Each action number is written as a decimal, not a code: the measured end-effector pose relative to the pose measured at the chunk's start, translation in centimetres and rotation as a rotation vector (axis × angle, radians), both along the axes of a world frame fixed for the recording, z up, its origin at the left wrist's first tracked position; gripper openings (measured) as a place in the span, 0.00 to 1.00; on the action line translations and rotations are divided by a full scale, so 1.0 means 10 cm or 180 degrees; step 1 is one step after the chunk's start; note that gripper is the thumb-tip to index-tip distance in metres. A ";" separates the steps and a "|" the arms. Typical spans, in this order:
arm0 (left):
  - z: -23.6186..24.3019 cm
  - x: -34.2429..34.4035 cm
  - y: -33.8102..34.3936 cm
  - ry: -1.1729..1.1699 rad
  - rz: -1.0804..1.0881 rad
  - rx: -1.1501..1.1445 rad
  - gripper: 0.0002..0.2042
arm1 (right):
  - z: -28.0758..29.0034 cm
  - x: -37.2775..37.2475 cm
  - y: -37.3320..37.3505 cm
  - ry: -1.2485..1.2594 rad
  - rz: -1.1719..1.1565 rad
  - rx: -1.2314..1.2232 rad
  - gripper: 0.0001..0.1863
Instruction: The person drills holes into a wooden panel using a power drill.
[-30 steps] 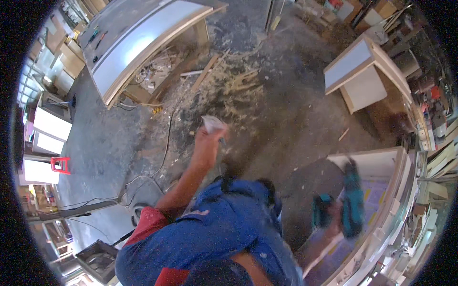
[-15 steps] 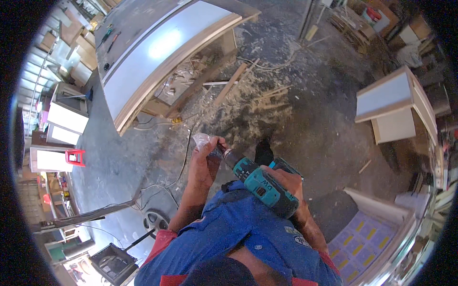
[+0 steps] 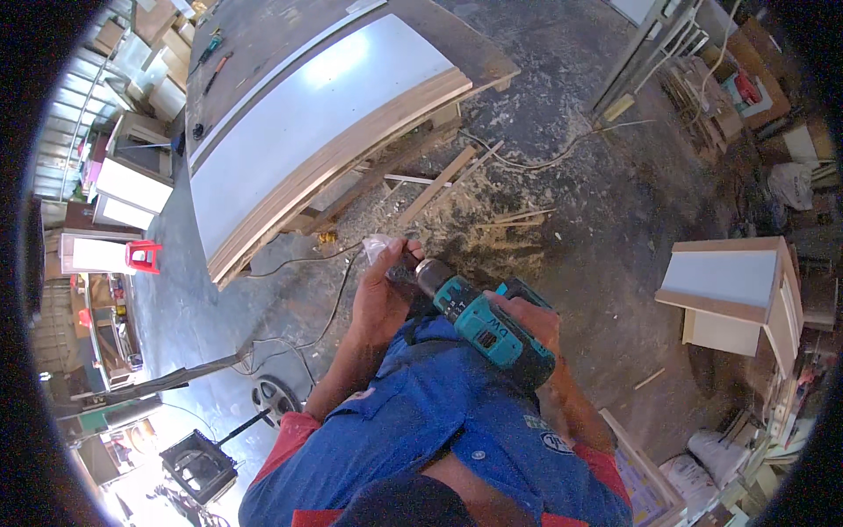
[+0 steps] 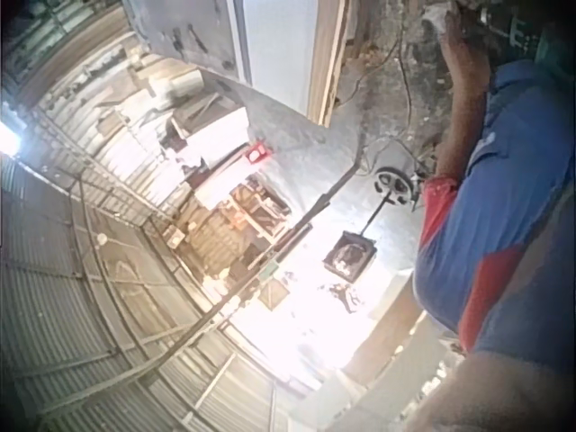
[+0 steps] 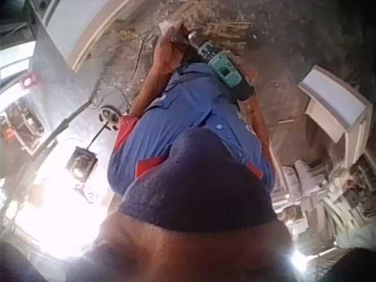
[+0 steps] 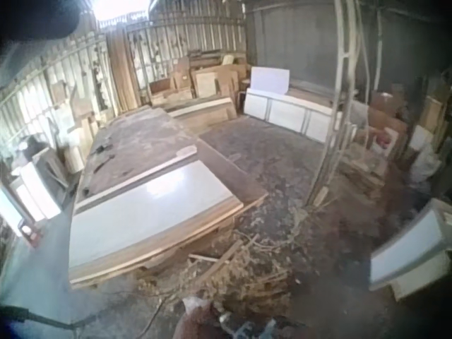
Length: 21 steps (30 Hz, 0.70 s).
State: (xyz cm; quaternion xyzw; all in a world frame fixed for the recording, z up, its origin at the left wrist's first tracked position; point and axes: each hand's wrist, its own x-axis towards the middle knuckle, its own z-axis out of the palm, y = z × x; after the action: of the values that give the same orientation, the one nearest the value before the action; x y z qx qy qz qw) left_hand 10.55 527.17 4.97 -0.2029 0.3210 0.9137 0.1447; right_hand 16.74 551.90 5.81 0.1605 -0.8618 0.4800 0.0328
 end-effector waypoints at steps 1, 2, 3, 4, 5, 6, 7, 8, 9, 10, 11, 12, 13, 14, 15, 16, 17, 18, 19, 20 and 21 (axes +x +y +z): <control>-0.01 -0.18 0.04 0.0032 0.0035 0.0092 0.12 | -0.01 -0.18 -0.01 0.0171 -0.0002 -0.0187 0.30; -0.02 -0.37 0.05 0.0011 0.0038 0.0108 0.12 | -0.03 -0.36 -0.02 0.0342 -0.0011 -0.0373 0.30; -0.05 -0.55 0.07 0.0061 0.0015 0.0191 0.12 | -0.05 -0.49 -0.01 0.0329 -0.0007 -0.0347 0.30; -0.08 -0.73 0.09 0.0112 -0.0014 0.0274 0.12 | -0.08 -0.61 0.00 -0.0028 -0.0132 0.0095 0.30; -0.10 -0.92 0.10 0.0099 -0.0021 0.0300 0.12 | -0.12 -0.74 -0.01 -0.0386 -0.0262 0.0536 0.30; -0.12 -1.13 0.12 0.0053 0.0001 0.0356 0.12 | -0.20 -0.91 -0.01 -0.0382 -0.0280 0.0580 0.30; -0.14 -1.35 0.14 0.0022 0.0014 0.0408 0.12 | -0.33 -1.08 -0.03 -0.0067 -0.0401 0.0321 0.29; -0.17 -1.57 0.15 0.0040 -0.0011 0.0448 0.12 | -0.41 -1.27 -0.04 0.0251 -0.0517 0.0060 0.28; -0.20 -1.79 0.17 0.0052 -0.0057 0.0406 0.12 | -0.39 -1.44 -0.06 0.0244 -0.0536 0.0119 0.28; -0.21 -2.00 0.18 0.0064 -0.0101 0.0361 0.12 | -0.36 -1.62 -0.09 0.0189 -0.0616 0.0216 0.27; -0.19 -2.22 0.20 0.0051 -0.0118 0.0411 0.12 | -0.34 -1.80 -0.10 0.0133 -0.0693 0.0309 0.26; -0.11 -2.43 0.25 0.0058 -0.0243 0.0380 0.13 | -0.37 -1.93 -0.09 0.0120 -0.0715 0.0372 0.26; -0.05 -2.65 0.27 0.0080 -0.0368 0.0327 0.14 | -0.49 -2.05 -0.11 0.0135 -0.0975 0.0292 0.25; -0.03 -2.85 0.30 0.0073 -0.0386 0.0366 0.14 | -0.56 -2.19 -0.11 0.0152 -0.1230 0.0210 0.24; -0.03 -2.98 0.30 0.0154 -0.0566 0.0262 0.14 | -0.52 -2.30 -0.15 0.0097 -0.1248 0.0211 0.24; -0.04 -3.13 0.28 0.0232 -0.0740 0.0161 0.15 | -0.42 -2.45 -0.20 0.0012 -0.1305 0.0575 0.24; -0.06 -3.29 0.25 0.0149 -0.0899 0.0121 0.15 | -0.46 -2.57 -0.22 -0.0048 -0.1321 0.0760 0.24; -0.05 -3.41 0.23 0.0108 -0.0911 0.0138 0.15 | -0.46 -2.65 -0.24 -0.0117 -0.1350 0.0961 0.23; -0.04 -3.52 0.23 0.0038 -0.0937 0.0178 0.15 | -0.60 -2.78 -0.25 -0.0738 -0.1710 0.1548 0.17; -0.05 -3.65 0.23 -0.0035 -0.0948 0.0218 0.16 | -0.66 -2.87 -0.23 -0.1054 -0.1874 0.1831 0.15; -0.08 -3.80 0.24 -0.0078 -0.0939 0.0238 0.16 | -0.63 -3.02 -0.24 -0.1404 -0.2020 0.2167 0.14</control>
State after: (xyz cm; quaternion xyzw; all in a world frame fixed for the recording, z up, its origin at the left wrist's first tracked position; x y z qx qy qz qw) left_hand -27.43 529.59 4.19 -0.1592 0.3113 0.8913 0.2887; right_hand -13.43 549.46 -0.47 -0.2124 -0.9620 0.1610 -0.0598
